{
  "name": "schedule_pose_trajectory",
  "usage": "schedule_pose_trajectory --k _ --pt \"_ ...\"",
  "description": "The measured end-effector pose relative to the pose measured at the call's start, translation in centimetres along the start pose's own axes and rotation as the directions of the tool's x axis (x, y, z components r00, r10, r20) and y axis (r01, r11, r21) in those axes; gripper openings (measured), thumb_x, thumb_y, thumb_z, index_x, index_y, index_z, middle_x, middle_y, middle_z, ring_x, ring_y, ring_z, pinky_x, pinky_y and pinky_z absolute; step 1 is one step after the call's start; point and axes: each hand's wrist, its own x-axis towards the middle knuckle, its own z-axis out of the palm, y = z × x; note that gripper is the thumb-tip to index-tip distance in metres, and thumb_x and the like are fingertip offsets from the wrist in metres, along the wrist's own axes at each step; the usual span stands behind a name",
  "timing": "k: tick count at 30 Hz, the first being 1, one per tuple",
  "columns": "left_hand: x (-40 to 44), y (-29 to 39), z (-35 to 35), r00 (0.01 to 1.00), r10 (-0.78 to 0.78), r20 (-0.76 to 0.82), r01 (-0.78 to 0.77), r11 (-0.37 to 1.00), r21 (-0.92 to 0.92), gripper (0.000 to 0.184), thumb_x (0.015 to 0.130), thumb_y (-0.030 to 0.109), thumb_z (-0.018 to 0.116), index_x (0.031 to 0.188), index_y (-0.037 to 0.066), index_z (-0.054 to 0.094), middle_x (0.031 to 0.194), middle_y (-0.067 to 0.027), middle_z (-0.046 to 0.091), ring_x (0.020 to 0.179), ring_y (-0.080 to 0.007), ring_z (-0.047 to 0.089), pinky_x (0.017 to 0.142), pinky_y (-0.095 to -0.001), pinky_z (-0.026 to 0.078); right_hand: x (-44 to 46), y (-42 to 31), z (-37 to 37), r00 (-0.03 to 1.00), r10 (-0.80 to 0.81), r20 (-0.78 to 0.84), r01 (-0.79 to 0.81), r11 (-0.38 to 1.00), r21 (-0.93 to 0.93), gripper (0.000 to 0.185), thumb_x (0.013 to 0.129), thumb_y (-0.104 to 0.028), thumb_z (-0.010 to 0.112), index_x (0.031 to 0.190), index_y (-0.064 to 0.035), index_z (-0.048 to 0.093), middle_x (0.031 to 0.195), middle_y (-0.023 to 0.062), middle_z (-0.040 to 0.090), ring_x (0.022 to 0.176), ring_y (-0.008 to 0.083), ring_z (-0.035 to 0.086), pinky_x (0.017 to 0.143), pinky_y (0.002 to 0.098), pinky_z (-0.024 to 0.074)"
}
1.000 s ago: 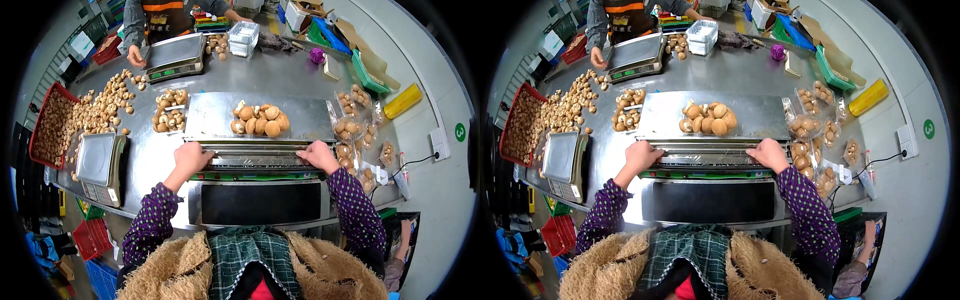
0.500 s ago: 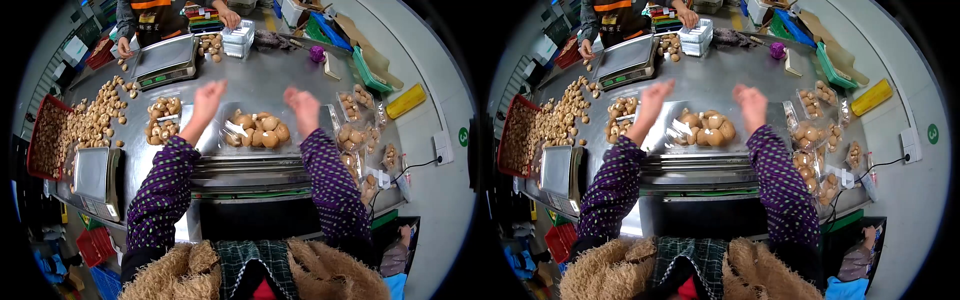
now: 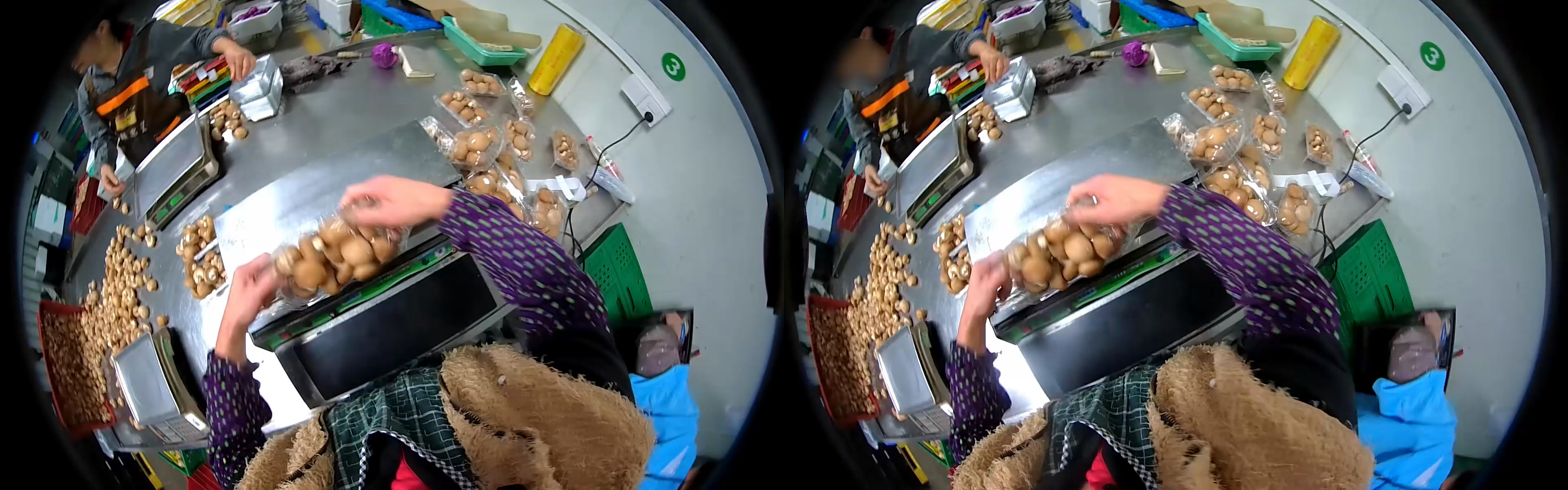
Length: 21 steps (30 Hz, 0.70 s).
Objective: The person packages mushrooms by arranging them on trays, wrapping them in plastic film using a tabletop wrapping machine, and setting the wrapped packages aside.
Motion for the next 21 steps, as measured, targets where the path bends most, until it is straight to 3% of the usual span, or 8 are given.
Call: schedule_pose_trajectory --k 2,5,6,7,9,13,19,21 --pt "-4.5 -1.4 3.3 0.969 0.235 0.076 -0.235 0.972 -0.005 0.028 0.083 0.015 0.069 0.107 0.000 0.065 0.092 -0.0010 0.065 0.087 -0.0084 0.059 0.079 -0.0250 0.049 -5.1 -2.6 1.4 0.992 -0.105 0.068 0.107 0.994 -0.032 0.036 0.086 -0.031 0.067 0.108 -0.0034 0.059 0.086 0.0102 0.064 0.074 0.0184 0.060 0.068 0.0302 0.0478" --pt "-9.0 -6.8 6.8 0.964 0.093 0.248 -0.059 0.988 -0.142 0.031 0.084 0.016 0.070 0.111 0.003 0.065 0.097 -0.0009 0.064 0.092 -0.0074 0.057 0.082 -0.0258 0.048 -9.0 -0.1 6.6 0.975 -0.029 0.222 0.017 0.998 0.055 0.038 0.081 -0.022 0.073 0.111 -0.0028 0.059 0.086 0.0073 0.064 0.069 0.0156 0.057 0.064 0.0286 0.0468" --pt "-9.8 -8.0 8.2 0.973 -0.010 0.229 0.042 0.990 -0.136 0.026 0.086 0.022 0.069 0.106 0.004 0.066 0.088 0.0006 0.064 0.077 -0.0064 0.056 0.067 -0.0239 0.048 -10.0 2.2 9.1 0.977 -0.097 0.189 0.067 0.985 0.159 0.034 0.084 -0.022 0.069 0.111 -0.0035 0.060 0.083 0.0042 0.064 0.059 0.0118 0.055 0.055 0.0265 0.0458" --pt "-9.9 -9.0 8.5 0.938 -0.213 0.274 0.228 0.973 -0.026 0.022 0.088 0.026 0.067 0.097 0.006 0.066 0.074 0.0042 0.059 0.060 -0.0041 0.049 0.050 -0.0209 0.038 -10.1 0.5 8.8 0.841 0.338 0.421 -0.436 0.886 0.160 0.029 0.089 -0.023 0.063 0.112 -0.0056 0.062 0.082 0.0024 0.065 0.051 0.0076 0.053 0.047 0.0228 0.0446" --pt "-9.7 -10.8 9.5 0.956 -0.290 0.028 0.291 0.939 -0.182 0.020 0.090 0.029 0.065 0.091 0.009 0.065 0.064 0.0073 0.053 0.051 -0.0017 0.041 0.044 -0.0185 0.028 -10.4 2.6 9.7 0.813 0.482 0.327 -0.561 0.798 0.220 0.028 0.092 -0.024 0.058 0.112 -0.0050 0.062 0.081 0.0036 0.065 0.049 0.0056 0.054 0.043 0.0201 0.0448" --pt "-10.2 -12.6 8.2 0.786 -0.162 -0.596 -0.085 0.927 -0.365 0.012 0.090 0.018 0.066 0.091 0.006 0.062 0.068 0.0081 0.051 0.056 0.0000 0.040 0.049 -0.0170 0.029 -13.4 6.5 9.1 0.779 0.620 -0.090 -0.310 0.506 0.805 0.031 0.095 -0.024 0.058 0.103 0.0055 0.063 0.083 0.0076 0.064 0.058 0.0101 0.059 0.050 0.0221 0.0490" --pt "-13.2 -16.1 8.5 0.883 0.166 -0.439 -0.235 0.966 -0.107 0.014 0.096 0.012 0.053 0.089 0.001 0.057 0.094 -0.0029 0.055 0.089 -0.0102 0.048 0.084 -0.0245 0.038 -17.0 7.4 12.9 0.824 0.561 -0.075 -0.317 0.567 0.761 0.020 0.094 -0.016 0.060 0.100 0.0030 0.064 0.083 0.0060 0.063 0.064 0.0106 0.059 0.063 0.0236 0.0503" --pt "-12.7 -15.8 9.9 0.805 0.093 -0.586 -0.309 0.909 -0.281 0.017 0.098 0.014 0.050 0.087 0.001 0.056 0.088 -0.0044 0.055 0.086 -0.0114 0.050 0.084 -0.0255 0.039 -16.7 7.4 14.5 0.831 0.483 -0.277 -0.115 0.636 0.763 0.016 0.095 -0.015 0.056 0.096 0.0005 0.061 0.080 0.0043 0.062 0.062 0.0086 0.057 0.059 0.0217 0.0483"
